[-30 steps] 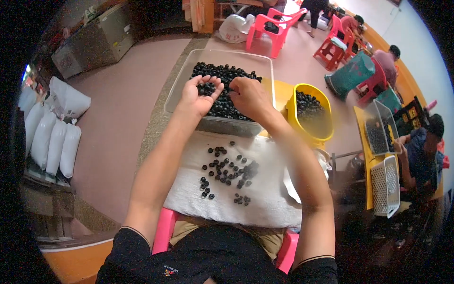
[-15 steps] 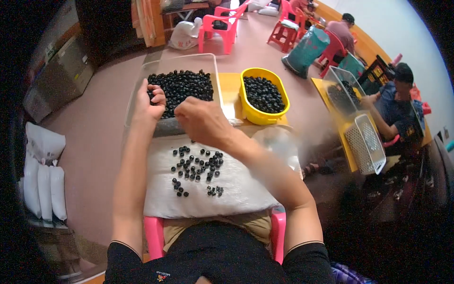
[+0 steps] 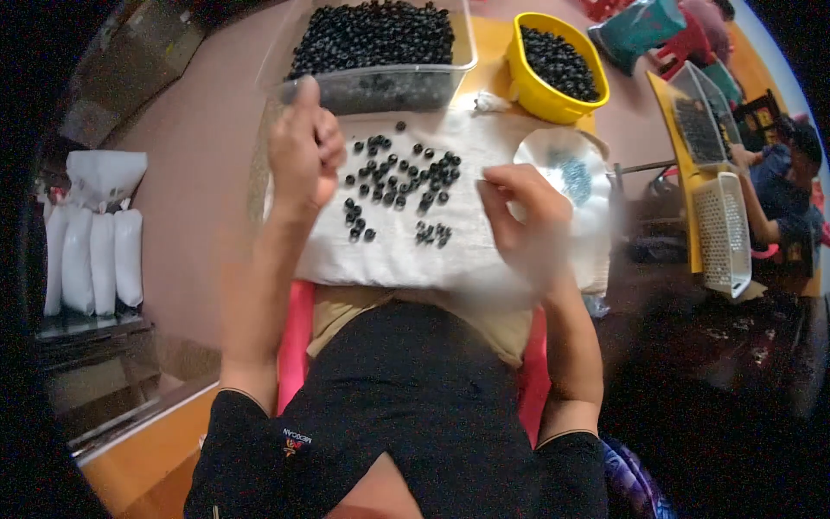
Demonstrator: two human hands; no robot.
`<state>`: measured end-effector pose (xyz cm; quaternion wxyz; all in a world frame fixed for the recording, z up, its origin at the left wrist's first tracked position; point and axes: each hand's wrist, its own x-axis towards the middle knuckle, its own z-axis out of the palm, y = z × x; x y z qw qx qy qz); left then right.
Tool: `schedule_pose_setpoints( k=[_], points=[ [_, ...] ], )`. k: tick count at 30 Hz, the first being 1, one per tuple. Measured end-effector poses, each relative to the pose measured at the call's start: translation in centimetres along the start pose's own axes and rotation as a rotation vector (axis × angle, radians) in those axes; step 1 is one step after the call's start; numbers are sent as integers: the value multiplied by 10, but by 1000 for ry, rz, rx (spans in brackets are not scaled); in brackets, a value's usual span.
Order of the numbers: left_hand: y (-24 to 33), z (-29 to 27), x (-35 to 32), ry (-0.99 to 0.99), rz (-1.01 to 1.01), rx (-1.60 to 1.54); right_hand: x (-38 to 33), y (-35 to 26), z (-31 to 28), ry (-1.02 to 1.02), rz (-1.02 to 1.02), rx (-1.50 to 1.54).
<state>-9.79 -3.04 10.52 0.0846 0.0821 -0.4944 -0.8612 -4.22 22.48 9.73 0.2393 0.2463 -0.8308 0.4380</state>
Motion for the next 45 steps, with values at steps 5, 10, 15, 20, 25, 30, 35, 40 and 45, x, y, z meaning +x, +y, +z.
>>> schedule_pose_setpoints(
  k=[5, 10, 15, 20, 25, 30, 35, 40, 45],
  points=[
    [-65, -39, -44, -59, 434, 702, -42, 13, 4, -1, 105, 61],
    [-89, -33, -75, -297, 559, 1079, -65, 11, 9, -6, 118, 34],
    [-113, -30, -83, -424, 820, 1366, -76, 20, 16, -4, 35, 16],
    [-112, -22, -85, -488, 949, 1497, -78, 21, 16, -19, 19, 22],
    [-118, -23, -83, -501, 992, 1555, -81, 18, 18, -38, 21, 23],
    [-120, -23, -82, -484, 998, 1563, -86, 23, 22, -60, 20, -13],
    [-116, -22, -83, -497, 1005, 1540, -87, 25, 25, -97, -13, -63],
    [-117, -24, -83, -506, 1003, 1513, -88, 23, 29, -108, -37, -119],
    [-116, -26, -83, -519, 969, 1479, -87, 24, 30, -109, -44, -120]
  ],
)
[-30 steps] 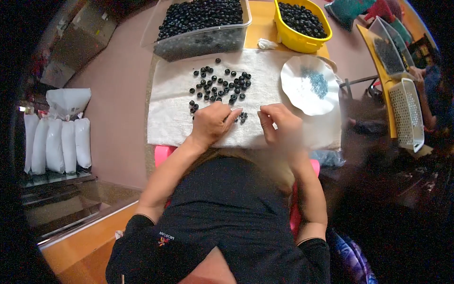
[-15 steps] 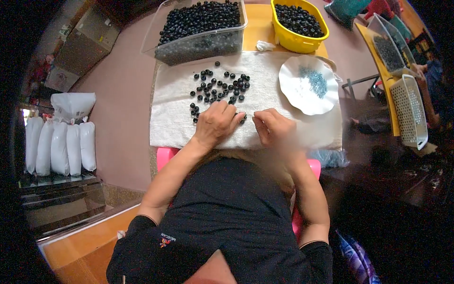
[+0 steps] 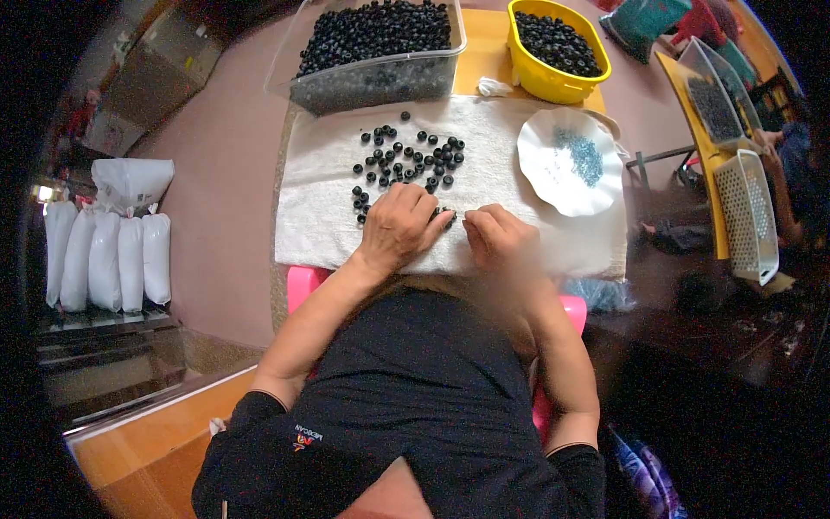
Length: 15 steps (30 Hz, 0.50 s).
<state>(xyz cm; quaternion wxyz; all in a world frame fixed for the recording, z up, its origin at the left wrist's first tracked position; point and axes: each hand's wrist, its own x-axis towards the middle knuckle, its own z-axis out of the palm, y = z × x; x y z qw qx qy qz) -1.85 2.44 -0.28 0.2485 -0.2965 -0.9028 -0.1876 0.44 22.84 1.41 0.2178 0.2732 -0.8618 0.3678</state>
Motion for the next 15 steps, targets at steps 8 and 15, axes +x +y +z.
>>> schedule_pose_setpoints(
  k=[8, 15],
  points=[
    [1, -9, -1, 21, -7, -69, -1, -1, 1, -11, 3, -25],
    [-1, -22, -2, 82, -82, -212, -1, -2, 1, -11, 23, -26]
  ],
)
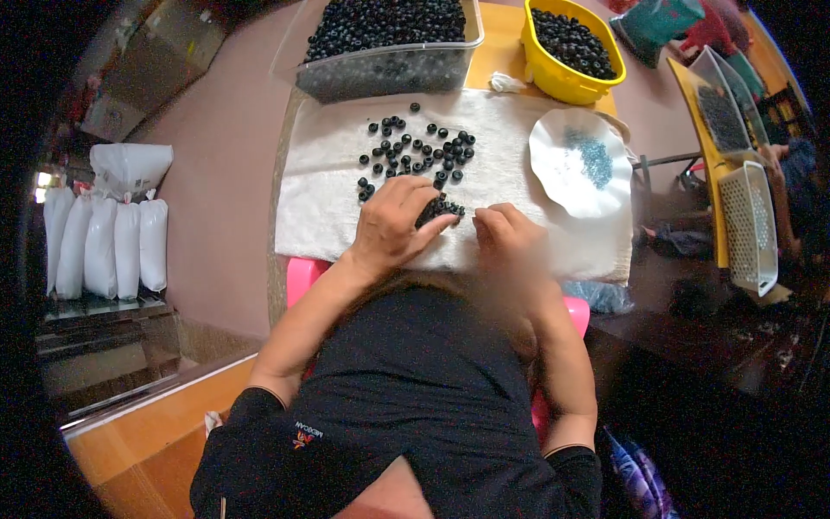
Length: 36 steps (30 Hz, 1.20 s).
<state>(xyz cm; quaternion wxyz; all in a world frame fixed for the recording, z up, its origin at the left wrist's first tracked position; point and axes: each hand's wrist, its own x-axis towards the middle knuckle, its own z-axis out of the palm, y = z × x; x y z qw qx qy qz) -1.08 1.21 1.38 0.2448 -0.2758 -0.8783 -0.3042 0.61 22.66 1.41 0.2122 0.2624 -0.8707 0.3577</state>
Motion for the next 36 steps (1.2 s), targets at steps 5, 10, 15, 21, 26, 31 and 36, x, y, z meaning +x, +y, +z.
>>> schedule_pose_setpoints(
  k=[5, 10, 15, 21, 26, 31, 36],
  points=[
    [-8, -9, 1, 92, -93, -143, 1, 0, 1, -5, 7, 0],
    [-18, -17, -1, 113, -178, -159, -1, 4, 2, -22, 9, 6],
    [-24, -18, -8, 115, -219, -204, 1, 3, 3, -13, -4, 2],
    [-25, -18, -10, 148, -229, -278, -1, 4, 6, -17, 7, -4],
    [-23, -17, -7, 159, -222, -347, 6, -4, 11, -12, -41, -18],
    [-25, -15, -8, 147, -200, -353, 26, -28, 17, -145, -132, -163],
    [-27, -14, -10, 111, -226, -366, 36, -30, 33, -173, -115, -248]
  ],
)
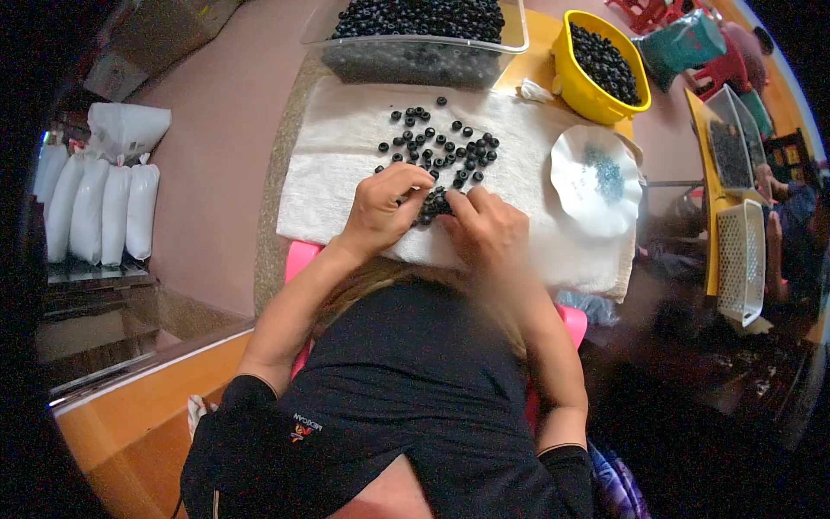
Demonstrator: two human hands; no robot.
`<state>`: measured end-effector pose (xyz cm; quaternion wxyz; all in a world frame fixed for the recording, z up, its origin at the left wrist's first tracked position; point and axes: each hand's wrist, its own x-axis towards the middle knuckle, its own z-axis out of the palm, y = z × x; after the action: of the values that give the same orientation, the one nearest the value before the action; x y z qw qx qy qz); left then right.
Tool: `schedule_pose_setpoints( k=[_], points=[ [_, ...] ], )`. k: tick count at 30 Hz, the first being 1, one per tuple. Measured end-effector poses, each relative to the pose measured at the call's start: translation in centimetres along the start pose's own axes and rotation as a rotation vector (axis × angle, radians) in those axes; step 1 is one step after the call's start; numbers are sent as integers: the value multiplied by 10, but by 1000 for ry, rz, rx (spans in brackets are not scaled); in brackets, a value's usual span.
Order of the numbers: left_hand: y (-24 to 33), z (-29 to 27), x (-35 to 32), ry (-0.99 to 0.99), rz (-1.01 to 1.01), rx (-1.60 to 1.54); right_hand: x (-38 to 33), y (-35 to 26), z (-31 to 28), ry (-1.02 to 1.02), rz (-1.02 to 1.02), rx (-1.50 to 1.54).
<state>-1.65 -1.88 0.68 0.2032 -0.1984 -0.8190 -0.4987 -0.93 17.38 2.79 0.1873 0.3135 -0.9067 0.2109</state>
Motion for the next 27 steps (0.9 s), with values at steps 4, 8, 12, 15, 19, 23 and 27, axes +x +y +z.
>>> schedule_pose_setpoints(
  k=[4, 8, 12, 15, 19, 23, 27],
  points=[
    [0, -1, -1, -12, -9, -8, -2, 8, 3, 16, 83, 34],
    [0, -3, -4, -30, -28, -3, -4, 10, 0, 17, 109, 111],
    [-4, -3, -8, -52, -34, -5, -10, 14, 3, 8, 109, 165],
    [-8, -7, -10, -66, -51, -1, -12, 11, 3, 5, 77, 174],
    [-6, -10, -8, -32, -4, -21, -14, 6, -1, -4, 105, 206],
    [-4, -16, -8, -17, -43, -24, -20, 3, -1, 22, 133, 219],
    [-4, -22, -12, 66, 1, -15, -18, -8, -2, 45, 93, 253]
  ],
)
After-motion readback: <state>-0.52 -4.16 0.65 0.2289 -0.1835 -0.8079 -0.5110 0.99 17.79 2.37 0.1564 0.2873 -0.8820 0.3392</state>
